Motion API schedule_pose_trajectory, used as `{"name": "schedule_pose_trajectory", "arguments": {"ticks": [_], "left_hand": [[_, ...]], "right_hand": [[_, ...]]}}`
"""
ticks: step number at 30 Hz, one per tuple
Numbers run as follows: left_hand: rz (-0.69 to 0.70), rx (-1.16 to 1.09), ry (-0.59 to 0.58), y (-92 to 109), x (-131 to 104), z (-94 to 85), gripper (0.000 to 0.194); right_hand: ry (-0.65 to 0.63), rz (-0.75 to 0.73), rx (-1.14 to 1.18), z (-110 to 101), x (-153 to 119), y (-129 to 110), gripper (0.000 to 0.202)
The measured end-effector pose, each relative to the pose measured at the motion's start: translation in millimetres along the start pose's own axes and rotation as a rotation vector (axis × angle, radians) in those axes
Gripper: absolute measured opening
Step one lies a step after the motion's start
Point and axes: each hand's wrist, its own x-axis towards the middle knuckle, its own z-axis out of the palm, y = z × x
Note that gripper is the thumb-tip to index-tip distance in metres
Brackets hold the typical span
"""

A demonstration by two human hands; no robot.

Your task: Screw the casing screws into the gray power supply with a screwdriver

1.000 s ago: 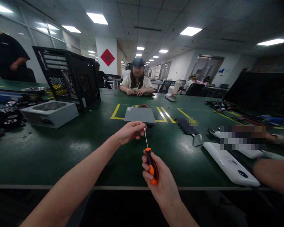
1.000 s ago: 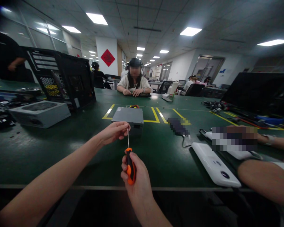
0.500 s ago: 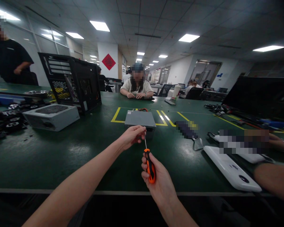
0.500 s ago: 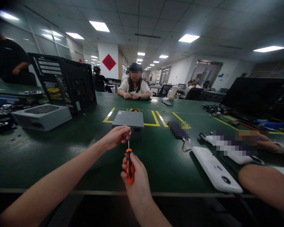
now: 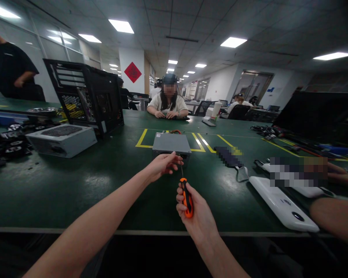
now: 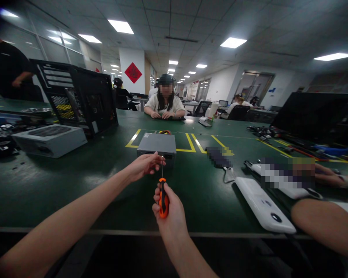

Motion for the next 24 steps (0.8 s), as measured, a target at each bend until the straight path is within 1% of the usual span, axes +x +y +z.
{"name": "schedule_pose_trajectory", "arguments": {"ticks": [8,13,19,24], "left_hand": [[-0.043,0.026,0.07,-1.8,0.7,1.1,0.028],[-0.03,0.014,0.111,-3.1,1.9,1.3,0.026],[0.031,-0.002,0.123,-4.5,5.0,-2.1,0.021],[0.0,0.006,0.108,-4.1,4.0,0.3,0.02]], "right_hand": [[-0.009,0.062,0.033,0.7,3.2,-2.9,0.019],[-0.023,0.09,0.035,2.3,3.0,-0.8,0.019],[-0.04,0.087,-0.008,2.7,1.9,0.9,0.019],[-0.013,0.039,-0.037,1.8,3.5,4.1,0.011]]}}
